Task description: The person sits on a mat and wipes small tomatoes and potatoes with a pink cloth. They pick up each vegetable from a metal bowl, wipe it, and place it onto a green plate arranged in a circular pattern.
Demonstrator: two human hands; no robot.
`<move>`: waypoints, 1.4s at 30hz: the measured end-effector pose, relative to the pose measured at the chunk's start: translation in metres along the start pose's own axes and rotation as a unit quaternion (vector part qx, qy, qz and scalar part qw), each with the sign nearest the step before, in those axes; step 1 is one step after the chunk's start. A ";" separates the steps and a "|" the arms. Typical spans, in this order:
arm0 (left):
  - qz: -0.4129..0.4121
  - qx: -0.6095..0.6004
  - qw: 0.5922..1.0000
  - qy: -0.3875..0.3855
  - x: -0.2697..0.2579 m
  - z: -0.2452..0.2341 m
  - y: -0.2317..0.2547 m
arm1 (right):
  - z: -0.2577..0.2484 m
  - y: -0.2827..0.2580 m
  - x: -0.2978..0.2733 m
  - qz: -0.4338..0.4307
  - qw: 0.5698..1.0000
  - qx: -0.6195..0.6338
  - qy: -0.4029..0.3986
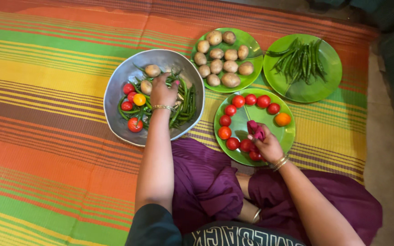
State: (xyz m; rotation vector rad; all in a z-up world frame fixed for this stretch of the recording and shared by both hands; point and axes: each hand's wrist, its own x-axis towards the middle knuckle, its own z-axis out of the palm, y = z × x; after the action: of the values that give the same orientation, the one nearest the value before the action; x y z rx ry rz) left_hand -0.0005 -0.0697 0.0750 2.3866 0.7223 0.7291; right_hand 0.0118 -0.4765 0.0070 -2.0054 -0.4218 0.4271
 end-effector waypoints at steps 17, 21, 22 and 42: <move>0.064 -0.237 0.911 -0.331 -0.194 0.138 0.109 | -0.013 -0.006 -0.001 -0.043 0.996 -0.072 0.044; -0.038 -0.419 0.798 -0.432 -0.191 0.167 0.088 | -0.013 -0.005 -0.002 -0.068 0.995 -0.063 0.024; -0.062 -0.447 0.774 -0.444 -0.190 0.167 0.086 | -0.012 -0.006 -0.002 -0.076 0.995 -0.057 0.016; -0.165 -0.647 0.693 -0.270 -0.138 0.118 0.096 | 0.002 0.028 0.012 0.095 0.973 0.205 -0.052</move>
State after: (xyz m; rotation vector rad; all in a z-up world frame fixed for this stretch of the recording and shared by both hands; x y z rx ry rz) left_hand 0.0070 -0.2626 0.0044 0.9774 0.1759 0.1613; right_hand 0.0249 -0.4817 -0.0207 -1.6284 -0.1847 0.6830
